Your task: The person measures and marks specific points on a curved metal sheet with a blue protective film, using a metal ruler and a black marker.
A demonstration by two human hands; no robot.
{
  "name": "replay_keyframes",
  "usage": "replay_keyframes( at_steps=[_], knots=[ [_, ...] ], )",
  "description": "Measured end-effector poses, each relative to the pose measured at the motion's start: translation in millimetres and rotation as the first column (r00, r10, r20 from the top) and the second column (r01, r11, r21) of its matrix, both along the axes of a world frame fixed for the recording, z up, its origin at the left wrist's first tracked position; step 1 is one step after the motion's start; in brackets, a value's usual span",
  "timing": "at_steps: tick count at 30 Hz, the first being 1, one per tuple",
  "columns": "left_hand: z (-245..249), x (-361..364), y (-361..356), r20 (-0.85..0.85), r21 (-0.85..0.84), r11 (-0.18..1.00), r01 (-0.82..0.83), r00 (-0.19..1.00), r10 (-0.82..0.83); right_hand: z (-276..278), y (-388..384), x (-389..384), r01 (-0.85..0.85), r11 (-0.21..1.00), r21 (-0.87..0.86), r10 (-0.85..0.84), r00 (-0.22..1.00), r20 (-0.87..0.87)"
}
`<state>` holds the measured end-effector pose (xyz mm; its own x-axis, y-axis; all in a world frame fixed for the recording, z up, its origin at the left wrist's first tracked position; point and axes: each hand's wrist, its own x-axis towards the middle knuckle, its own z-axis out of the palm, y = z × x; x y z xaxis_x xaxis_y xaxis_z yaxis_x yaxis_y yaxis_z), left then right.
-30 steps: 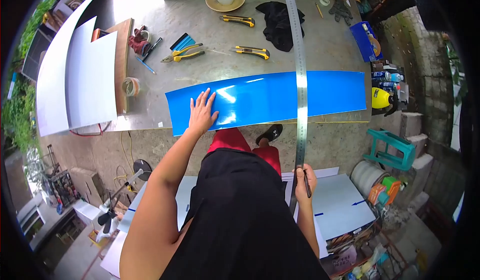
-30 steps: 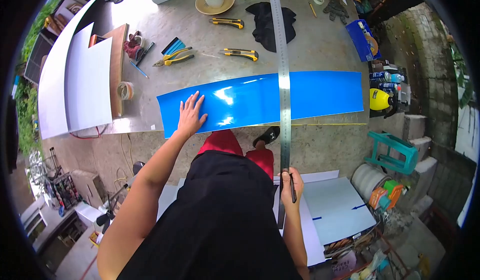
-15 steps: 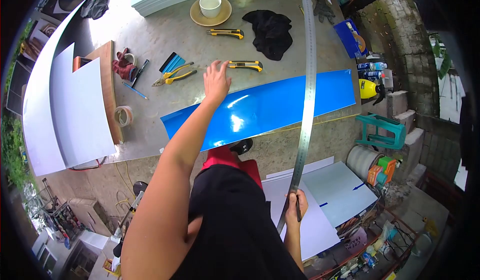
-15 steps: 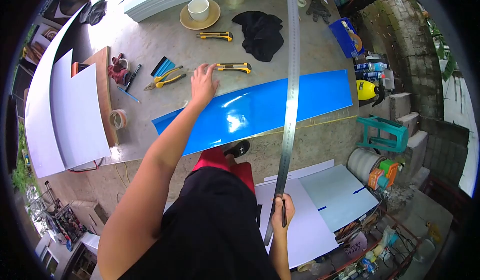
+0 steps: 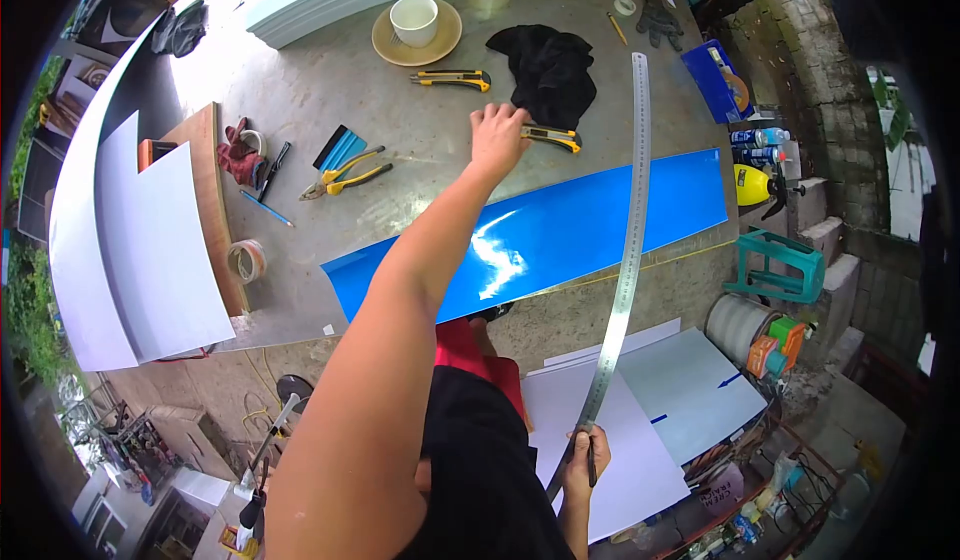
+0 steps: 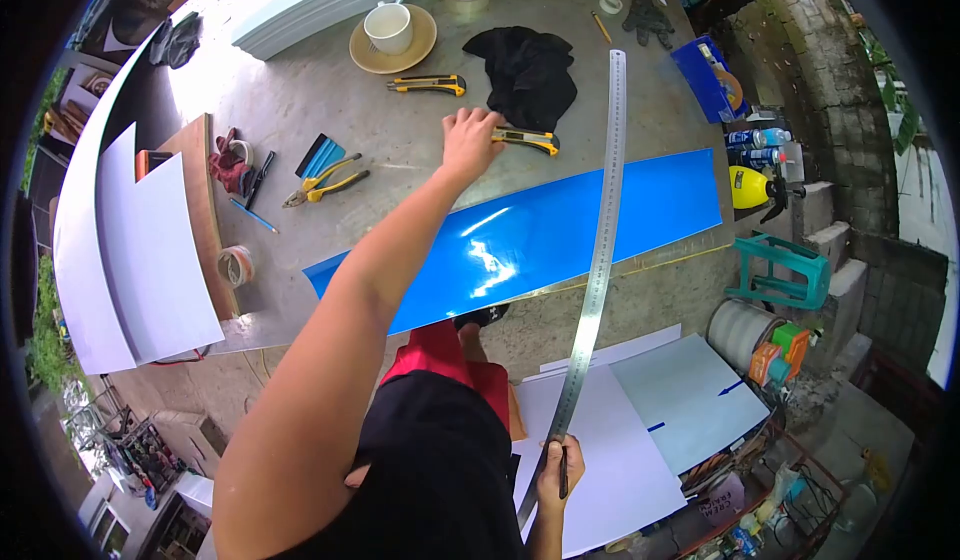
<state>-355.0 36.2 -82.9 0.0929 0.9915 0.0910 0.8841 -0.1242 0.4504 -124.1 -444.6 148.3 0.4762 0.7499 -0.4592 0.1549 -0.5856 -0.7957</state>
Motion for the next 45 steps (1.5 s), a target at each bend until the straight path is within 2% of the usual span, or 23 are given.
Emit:
replay_keyframes(
  at_steps=[2,4,5,7,11,14,17,18,20,22,24,26,30,32,34,36,37,38,40,41,42,44,45],
  knots=[
    [-0.8,0.2,3.7,0.073,-0.043,0.999,0.013,0.997,-0.009,5.1,1.4,-3.4,0.011,0.999,-0.035,-0.012,1.0,-0.007],
    [-5.0,-15.6,7.2,0.061,0.129,0.987,-0.098,0.994,0.091,6.8,0.5,-5.8,0.026,0.999,-0.026,-0.027,0.999,-0.025],
    [-4.0,-30.0,8.5,0.042,0.055,0.99,-0.128,0.991,0.126,2.6,-2.2,-4.6,0.033,0.999,-0.028,-0.034,0.999,-0.022],
    [-9.5,-66.1,10.1,0.017,0.135,0.976,-0.173,0.985,0.172,-5.9,-12.8,-1.0,-0.009,1.0,0.008,0.009,1.0,0.018],
    [-2.2,-124.2,11.7,-0.008,0.154,0.974,-0.166,0.985,0.17,-1.4,0.3,-9.1,-0.038,0.999,-0.037,0.04,0.997,0.067],
    [-1.6,-141.1,8.7,-0.01,0.175,0.972,-0.154,0.987,0.158,-2.4,2.7,-10.7,-0.049,0.998,-0.042,0.05,0.998,0.044],
    [2.3,-143.6,-4.1,-0.028,-0.025,0.991,-0.128,0.991,0.127,-5.3,-3.7,-8.0,-0.056,0.996,-0.074,0.059,0.998,0.036],
    [10.5,-142.0,-18.1,-0.029,-0.03,0.992,-0.126,0.992,0.125,-2.7,-2.7,-8.8,-0.054,0.995,-0.078,0.057,0.998,0.035],
    [28.4,-138.1,-57.9,0.091,-0.308,0.947,0.095,0.993,-0.07,5.2,-0.5,-10.0,-0.059,0.99,-0.127,0.065,0.997,0.045],
    [28.9,-144.2,-111.5,0.044,-0.251,0.944,0.212,0.977,-0.208,9.0,-3.8,-8.0,-0.082,0.988,-0.131,0.089,0.995,0.046],
    [48.9,-155.6,-150.9,0.013,-0.39,0.899,0.202,0.977,-0.214,9.7,-9.2,-6.0,-0.105,0.986,-0.132,0.112,0.993,0.044],
    [38.3,-173.3,-182.6,0.014,-0.404,0.897,0.177,0.982,-0.187,6.3,-17.4,-3.9,-0.13,0.984,-0.123,0.136,0.99,0.043],
    [35.6,-204.7,-208.8,0.032,-0.467,0.873,0.138,0.99,-0.14,-1.9,-21.6,-10.6,-0.154,0.975,-0.157,0.159,0.987,0.021],
    [33.9,-227.3,-215.6,0.041,-0.479,0.867,0.137,0.99,-0.134,-8.6,-22.3,-14.9,-0.243,0.959,-0.145,0.248,0.969,0.016],
    [32.2,-252.4,-218.2,0.049,-0.489,0.862,0.133,0.991,-0.125,-15.0,-19.9,-24.1,-0.257,0.953,-0.16,0.259,0.966,-0.006],
    [33.2,-279.2,-218.2,0.05,-0.469,0.867,0.17,0.985,-0.166,-23.3,-16.8,-32.8,-0.317,0.936,-0.153,0.316,0.948,-0.029],
    [34.9,-290.4,-217.4,0.019,-0.524,0.838,0.149,0.986,-0.163,-29.4,-18.0,-37.5,-0.311,0.938,-0.153,0.309,0.95,-0.039],
    [35.5,-298.8,-216.9,0.014,-0.527,0.839,0.137,0.988,-0.152,-34.8,-18.7,-39.0,-0.322,0.934,-0.153,0.319,0.947,-0.046],
    [35.6,-313.9,-219.3,-0.123,-0.507,0.855,0.105,0.974,-0.192,-43.2,-20.2,-41.7,-0.337,0.93,-0.15,0.322,0.94,-0.112],
    [34.3,-320.0,-221.8,-0.201,-0.529,0.845,0.077,0.956,-0.213,-48.5,-20.5,-43.8,-0.372,0.921,-0.116,0.365,0.928,-0.074],
    [39.9,-320.0,-223.6,-0.202,-0.531,0.845,0.066,0.958,-0.202,-49.4,-20.8,-43.1,-0.383,0.916,-0.118,0.376,0.923,-0.077],
    [56.1,-310.6,-227.0,-0.257,-0.424,0.904,-0.046,0.964,-0.072,-51.5,-21.7,-40.8,-0.368,0.909,-0.198,0.353,0.929,-0.11],
    [57.0,-305.6,-235.0,-0.261,-0.295,0.954,-0.056,0.965,-0.024,-58.1,-23.1,-39.7,-0.409,0.907,-0.106,0.403,0.912,-0.068]
  ],
)
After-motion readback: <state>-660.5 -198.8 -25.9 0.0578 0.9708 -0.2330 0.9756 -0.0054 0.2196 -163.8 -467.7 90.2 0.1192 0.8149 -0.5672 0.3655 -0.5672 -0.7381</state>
